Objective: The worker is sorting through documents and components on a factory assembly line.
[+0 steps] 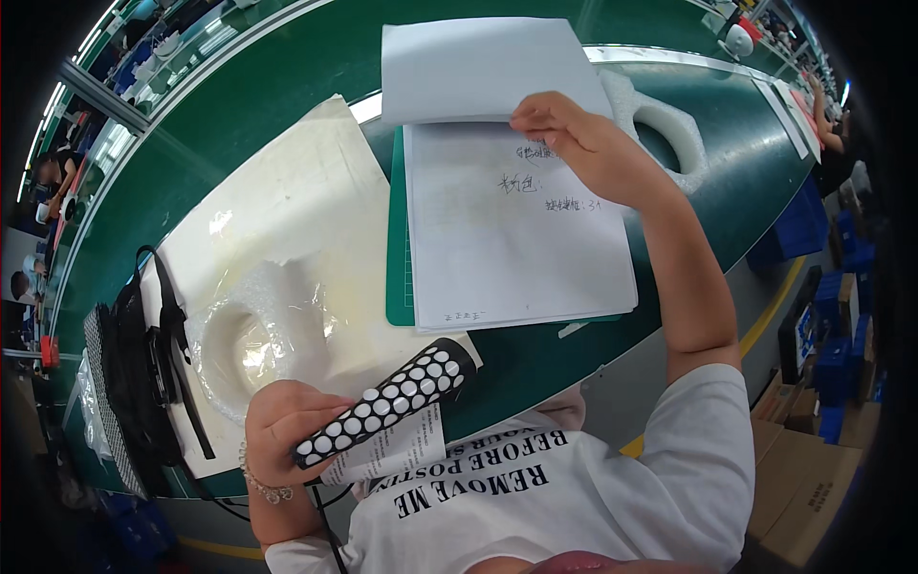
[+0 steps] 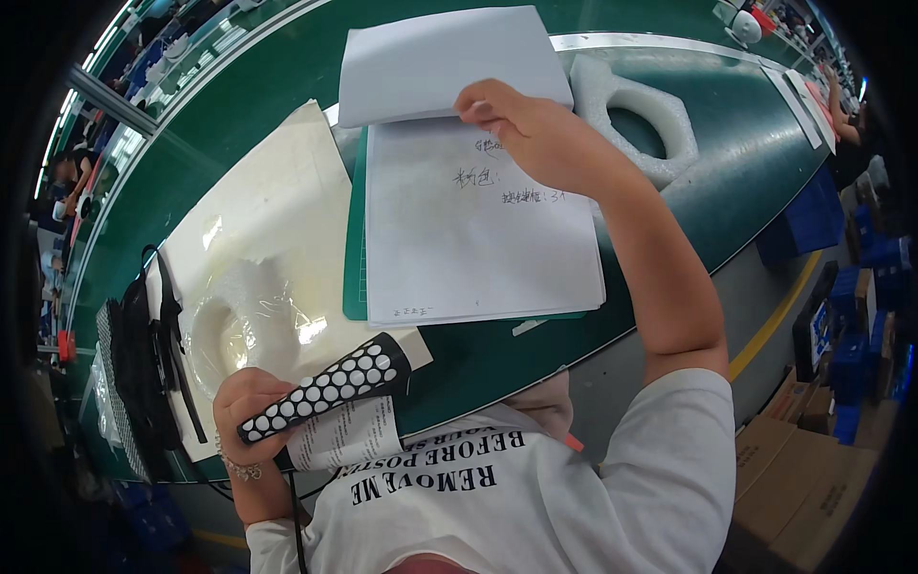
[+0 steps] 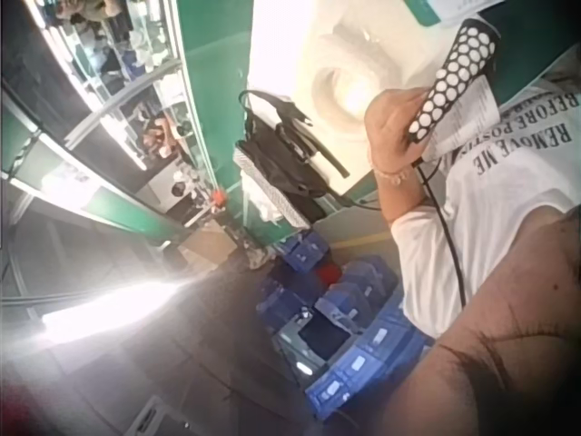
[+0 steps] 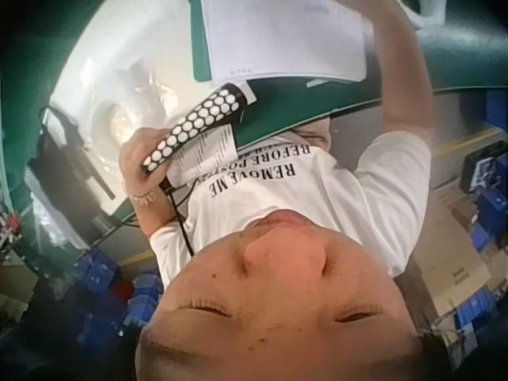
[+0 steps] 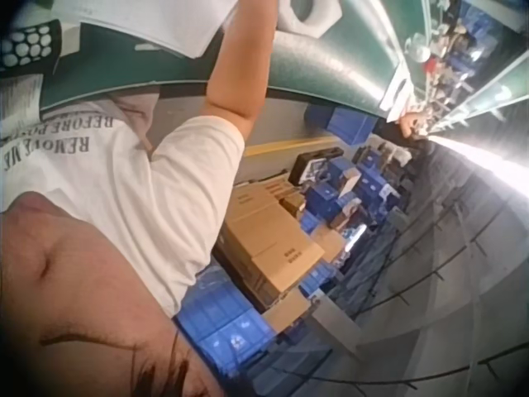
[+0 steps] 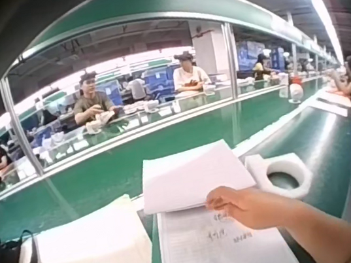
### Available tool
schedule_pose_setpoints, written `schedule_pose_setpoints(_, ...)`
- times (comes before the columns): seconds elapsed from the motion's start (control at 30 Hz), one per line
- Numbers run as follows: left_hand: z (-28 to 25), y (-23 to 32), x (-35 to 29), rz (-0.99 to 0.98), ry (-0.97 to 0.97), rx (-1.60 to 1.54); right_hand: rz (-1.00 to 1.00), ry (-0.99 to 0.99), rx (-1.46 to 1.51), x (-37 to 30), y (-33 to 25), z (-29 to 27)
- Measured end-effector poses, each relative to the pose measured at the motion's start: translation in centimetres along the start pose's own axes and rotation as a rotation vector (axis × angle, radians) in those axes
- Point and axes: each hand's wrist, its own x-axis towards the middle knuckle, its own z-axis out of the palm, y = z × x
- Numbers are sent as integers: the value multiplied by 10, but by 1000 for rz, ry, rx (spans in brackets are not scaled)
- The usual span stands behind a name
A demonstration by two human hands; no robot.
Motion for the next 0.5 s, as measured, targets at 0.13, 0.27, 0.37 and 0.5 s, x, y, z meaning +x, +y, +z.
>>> schedule_pose_setpoints(0.13, 1, 0, 1, 1, -3, 8, -34, -150, -107, 2, 2, -5)
schedule_pose_setpoints(0.27, 3, 2, 0, 28, 19, -11, -67, -191, -143, 2, 7, -1)
schedule_pose_setpoints(0.37, 7, 5, 0, 30, 59, -16, 31, -275, -142, -3, -4, 0)
schedule_pose_setpoints(0.5, 11, 4, -3, 32, 114, -19, -113, -326, -308, -9, 7, 8)
